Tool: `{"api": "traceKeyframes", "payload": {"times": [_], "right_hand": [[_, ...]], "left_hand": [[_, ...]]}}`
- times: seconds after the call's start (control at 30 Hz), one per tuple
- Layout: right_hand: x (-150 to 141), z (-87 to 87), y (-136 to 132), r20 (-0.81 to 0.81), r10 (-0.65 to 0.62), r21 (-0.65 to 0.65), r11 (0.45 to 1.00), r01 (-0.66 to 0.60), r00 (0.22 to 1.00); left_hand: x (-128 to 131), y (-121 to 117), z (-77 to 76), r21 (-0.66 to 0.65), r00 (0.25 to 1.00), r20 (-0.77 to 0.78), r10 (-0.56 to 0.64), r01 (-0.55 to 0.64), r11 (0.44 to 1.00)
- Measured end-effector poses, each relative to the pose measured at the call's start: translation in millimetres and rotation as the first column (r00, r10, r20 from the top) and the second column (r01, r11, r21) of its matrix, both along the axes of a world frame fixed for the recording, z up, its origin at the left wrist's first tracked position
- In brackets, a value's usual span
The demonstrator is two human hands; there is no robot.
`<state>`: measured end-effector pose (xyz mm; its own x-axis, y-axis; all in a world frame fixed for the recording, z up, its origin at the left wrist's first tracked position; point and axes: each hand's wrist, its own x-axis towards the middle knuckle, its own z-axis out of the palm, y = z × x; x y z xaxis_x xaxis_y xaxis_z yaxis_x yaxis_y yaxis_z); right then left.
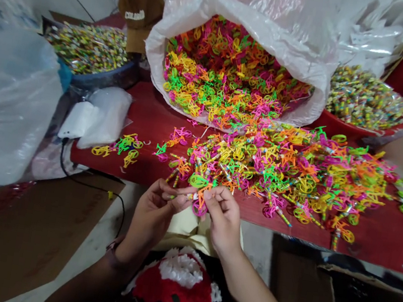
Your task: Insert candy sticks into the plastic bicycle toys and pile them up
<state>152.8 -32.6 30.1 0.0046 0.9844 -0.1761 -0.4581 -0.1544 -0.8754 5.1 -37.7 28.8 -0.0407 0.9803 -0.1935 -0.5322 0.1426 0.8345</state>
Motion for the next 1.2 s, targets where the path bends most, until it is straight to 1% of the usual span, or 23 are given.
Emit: {"api": "traceKeyframes", "payload": {"times": [0.1,0.23,0.37,0.43,0.53,0.67,0.8,0.93,1.1,1.2], "right_hand": [[-1.0,2.4,-2.2,-0.024,0.003,-0.045,0.999,-0.004,1.0],[-3.4,2.1,-4.6,-0.021,-0.008,-0.048,0.999,0.007,1.0],[-4.7,2.3,-4.6,-0.015,-0.065,-0.051,0.997,0.064,0.998],[-4.6,3.4,-3.9,-0.019,-0.083,-0.052,0.995,0.082,0.996],[-3.7,3.9,-3.7,-0.008,-0.08,-0.035,0.996,0.08,0.997],[-2.0,0.2,-6.5,0.03,-0.084,-0.027,0.996,0.085,0.996],[0.1,-4.1,-8.0,0.076,-0.088,-0.02,0.996,0.09,0.993],[0.2,-6.6,-7.5,0.107,-0.097,-0.004,0.995,0.098,0.989],[-6.8,-8.1,-14.7,0.107,-0.226,0.046,0.974,0.222,0.968],[-10.2,-7.1,-20.2,0.104,-0.251,0.047,0.968,0.247,0.962]], "left_hand": [[0.6,-1.7,0.0,0.029,0.998,-0.026,0.059,-0.058,0.998],[3.7,-6.2,2.3,0.072,0.992,-0.085,0.089,-0.083,0.994],[6.8,-9.2,7.8,0.164,0.972,-0.167,0.165,-0.137,0.977],[7.5,-9.9,10.2,0.204,0.963,-0.194,0.185,-0.145,0.968],[7.8,-10.6,11.4,0.223,0.964,-0.195,0.181,-0.136,0.965],[7.8,-12.0,10.1,0.217,0.954,-0.211,0.214,-0.168,0.962],[6.7,-13.8,9.8,0.217,0.95,-0.236,0.205,-0.154,0.964],[5.4,-15.9,10.8,0.231,0.95,-0.266,0.161,-0.099,0.968],[9.0,-21.2,13.1,0.241,0.945,-0.298,0.132,-0.059,0.969],[10.0,-24.9,14.3,0.247,0.95,-0.3,0.092,-0.016,0.969]]}}
